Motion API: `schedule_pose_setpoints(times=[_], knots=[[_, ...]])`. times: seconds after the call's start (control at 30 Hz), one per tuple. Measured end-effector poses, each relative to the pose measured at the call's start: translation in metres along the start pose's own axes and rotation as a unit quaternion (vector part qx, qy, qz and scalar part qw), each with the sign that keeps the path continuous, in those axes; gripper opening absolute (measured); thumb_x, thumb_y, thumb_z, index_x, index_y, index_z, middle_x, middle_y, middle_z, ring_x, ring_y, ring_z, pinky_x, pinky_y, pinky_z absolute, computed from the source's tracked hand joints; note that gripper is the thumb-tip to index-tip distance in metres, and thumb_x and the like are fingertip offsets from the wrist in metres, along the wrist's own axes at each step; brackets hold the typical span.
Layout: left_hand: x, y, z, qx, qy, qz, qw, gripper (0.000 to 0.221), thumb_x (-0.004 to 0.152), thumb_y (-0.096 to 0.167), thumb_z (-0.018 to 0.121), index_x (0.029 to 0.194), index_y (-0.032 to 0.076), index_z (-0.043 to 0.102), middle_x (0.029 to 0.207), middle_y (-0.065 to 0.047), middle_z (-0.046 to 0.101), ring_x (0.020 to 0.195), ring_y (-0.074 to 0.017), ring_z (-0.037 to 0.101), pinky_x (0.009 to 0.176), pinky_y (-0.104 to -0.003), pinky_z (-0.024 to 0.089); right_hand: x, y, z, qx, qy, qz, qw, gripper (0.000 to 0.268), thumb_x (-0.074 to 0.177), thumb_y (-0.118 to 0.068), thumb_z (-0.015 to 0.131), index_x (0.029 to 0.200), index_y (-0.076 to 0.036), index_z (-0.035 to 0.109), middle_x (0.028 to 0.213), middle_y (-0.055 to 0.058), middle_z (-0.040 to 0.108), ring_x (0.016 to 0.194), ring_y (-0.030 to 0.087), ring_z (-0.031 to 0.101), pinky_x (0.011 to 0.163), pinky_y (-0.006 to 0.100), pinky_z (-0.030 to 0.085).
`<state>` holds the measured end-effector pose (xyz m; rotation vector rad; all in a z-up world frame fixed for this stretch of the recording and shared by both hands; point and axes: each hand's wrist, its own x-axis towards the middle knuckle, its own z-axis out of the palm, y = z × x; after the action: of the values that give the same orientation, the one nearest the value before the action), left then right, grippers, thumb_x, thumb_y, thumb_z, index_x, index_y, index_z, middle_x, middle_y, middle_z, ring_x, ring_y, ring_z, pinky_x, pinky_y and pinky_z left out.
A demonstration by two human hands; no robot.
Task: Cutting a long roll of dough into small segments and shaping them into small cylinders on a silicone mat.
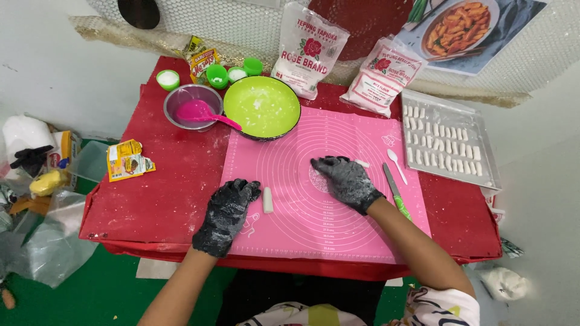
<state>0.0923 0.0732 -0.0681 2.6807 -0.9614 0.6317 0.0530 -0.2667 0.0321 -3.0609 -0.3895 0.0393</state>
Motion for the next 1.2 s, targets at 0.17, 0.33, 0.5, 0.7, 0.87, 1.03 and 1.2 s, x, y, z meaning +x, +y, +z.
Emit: schedule_pose_setpoints(times=[0.17, 0.33, 0.5, 0.7, 0.87, 1.03, 1.2], knots=[[-0.007, -0.006, 0.021, 0.0, 0.022, 0.008, 1.0, 0.037, 0.092, 0.023, 0.062, 0.128, 0.032, 0.066, 0.11, -0.003, 0.068, 0.098, -0.026, 0.069, 0.082, -0.04, 0.06, -0.006, 0.006, -0.006, 0.026, 0.005, 0.019, 0.999, 0.058, 0.085, -0.015, 0.055, 0.139, -0.035, 0.06, 0.133, 0.003, 0.066, 0.124, 0.033, 0.062, 0.093, 0.049, 0.058], [-0.016, -0.006, 0.049, 0.071, 0.085, 0.02, 0.994, 0.038, 0.096, 0.024, 0.061, 0.133, 0.028, 0.063, 0.119, -0.008, 0.067, 0.104, -0.029, 0.067, 0.088, -0.043, 0.058, -0.009, -0.004, -0.024, 0.03, 0.02, 0.014, 0.999, 0.055, 0.087, -0.017, 0.059, 0.14, -0.032, 0.059, 0.135, 0.003, 0.065, 0.124, 0.033, 0.061, 0.094, 0.049, 0.057], [-0.015, -0.01, 0.045, 0.023, 0.053, 0.013, 0.998, 0.038, 0.094, 0.025, 0.058, 0.131, 0.031, 0.064, 0.117, -0.004, 0.068, 0.105, -0.0272, 0.068, 0.086, -0.041, 0.059, -0.02, -0.023, -0.021, -0.024, -0.007, 0.034, 0.999, 0.067, 0.088, -0.019, 0.055, 0.151, -0.038, 0.046, 0.151, -0.001, 0.054, 0.134, 0.038, 0.054, 0.097, 0.05, 0.057], [-0.013, -0.01, 0.041, -0.009, 0.02, 0.008, 1.0, 0.041, 0.093, 0.023, 0.059, 0.132, 0.034, 0.063, 0.117, -0.002, 0.067, 0.106, -0.0266, 0.068, 0.088, -0.041, 0.058, -0.033, -0.024, -0.015, -0.06, 0.086, -0.015, 0.994, 0.058, 0.092, -0.03, 0.059, 0.149, -0.031, 0.05, 0.143, 0.003, 0.059, 0.132, 0.032, 0.057, 0.101, 0.046, 0.054], [-0.012, -0.007, 0.03, -0.005, 0.011, 0.001, 1.0, 0.039, 0.091, 0.023, 0.061, 0.129, 0.032, 0.064, 0.116, -0.003, 0.067, 0.106, -0.0271, 0.067, 0.088, -0.042, 0.058, -0.03, -0.001, -0.005, -0.011, 0.077, -0.001, 0.997, 0.06, 0.09, -0.023, 0.059, 0.148, -0.032, 0.052, 0.144, 0.002, 0.06, 0.133, 0.032, 0.056, 0.107, 0.049, 0.05], [-0.01, -0.007, 0.028, 0.025, 0.021, 0.0, 0.999, 0.035, 0.093, 0.025, 0.061, 0.126, 0.031, 0.064, 0.116, -0.002, 0.067, 0.106, -0.0255, 0.068, 0.087, -0.04, 0.059, -0.024, -0.007, 0.003, -0.022, 0.056, -0.012, 0.998, 0.062, 0.084, -0.019, 0.061, 0.146, -0.027, 0.054, 0.146, 0.002, 0.058, 0.139, 0.03, 0.052, 0.114, 0.049, 0.045], [0.0, -0.005, -0.004, -0.064, -0.049, -0.019, 0.997, 0.042, 0.088, 0.022, 0.064, 0.127, 0.038, 0.065, 0.103, 0.004, 0.064, 0.098, -0.0218, 0.068, 0.082, -0.038, 0.06, -0.03, -0.011, 0.01, -0.103, 0.066, -0.04, 0.992, 0.06, 0.081, -0.026, 0.063, 0.141, -0.03, 0.057, 0.141, 0.0, 0.061, 0.14, 0.021, 0.052, 0.124, 0.046, 0.029]])
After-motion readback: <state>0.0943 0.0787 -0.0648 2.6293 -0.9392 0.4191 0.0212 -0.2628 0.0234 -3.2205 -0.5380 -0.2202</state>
